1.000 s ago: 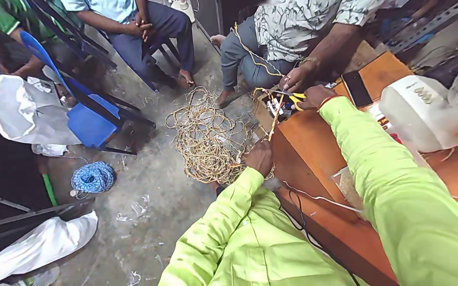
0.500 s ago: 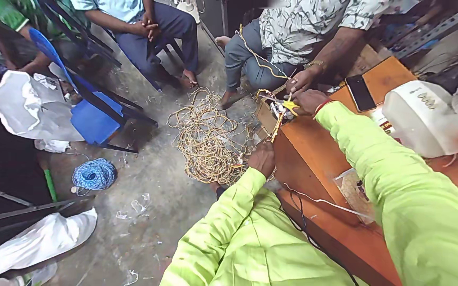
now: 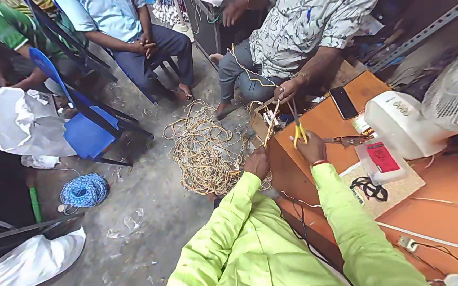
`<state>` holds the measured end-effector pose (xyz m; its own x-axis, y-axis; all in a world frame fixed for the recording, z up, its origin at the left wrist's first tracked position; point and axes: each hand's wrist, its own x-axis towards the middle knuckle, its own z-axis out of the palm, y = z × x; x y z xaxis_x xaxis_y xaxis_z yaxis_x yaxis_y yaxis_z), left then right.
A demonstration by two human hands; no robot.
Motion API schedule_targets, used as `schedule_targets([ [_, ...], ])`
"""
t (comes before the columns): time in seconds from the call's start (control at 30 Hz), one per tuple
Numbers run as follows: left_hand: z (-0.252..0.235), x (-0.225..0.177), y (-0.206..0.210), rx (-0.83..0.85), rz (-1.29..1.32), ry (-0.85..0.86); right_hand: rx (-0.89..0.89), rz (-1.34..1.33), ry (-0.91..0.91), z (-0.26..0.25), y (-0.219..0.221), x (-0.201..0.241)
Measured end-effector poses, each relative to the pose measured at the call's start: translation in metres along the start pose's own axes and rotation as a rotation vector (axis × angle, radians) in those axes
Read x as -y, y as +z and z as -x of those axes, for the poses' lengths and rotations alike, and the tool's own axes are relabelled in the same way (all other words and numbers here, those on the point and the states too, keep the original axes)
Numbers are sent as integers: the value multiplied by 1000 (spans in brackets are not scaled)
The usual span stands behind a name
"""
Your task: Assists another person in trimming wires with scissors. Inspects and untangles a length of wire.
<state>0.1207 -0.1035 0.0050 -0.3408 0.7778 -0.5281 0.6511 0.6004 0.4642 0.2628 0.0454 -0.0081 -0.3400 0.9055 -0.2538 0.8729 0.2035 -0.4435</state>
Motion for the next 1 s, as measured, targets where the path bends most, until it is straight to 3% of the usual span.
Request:
schedule_targets([
  [0.13,-3,1,-3,10,12,3,124,240,338,10,6,-57],
  [0.33,-7,2,-6,-5,-28,21,142,228,526,4,-2,-96],
  [0.53,-6,8,-10,-2,-62,9,71,211,533,1,-32,-83],
  [0.67,-10,20,-16,-30,-56,-54,51,96,322,10,-26,-67],
  [0.77,-13,32,-27,-59,-75,-92,213,-15,133,22,13,-57],
  [0.87,-14,53,-32,-89,-92,-111,550,-185,117,49,78,-49],
  [1.0,-12,75,-33,-93,-29,-111,725,-29,0,104,215,-110],
])
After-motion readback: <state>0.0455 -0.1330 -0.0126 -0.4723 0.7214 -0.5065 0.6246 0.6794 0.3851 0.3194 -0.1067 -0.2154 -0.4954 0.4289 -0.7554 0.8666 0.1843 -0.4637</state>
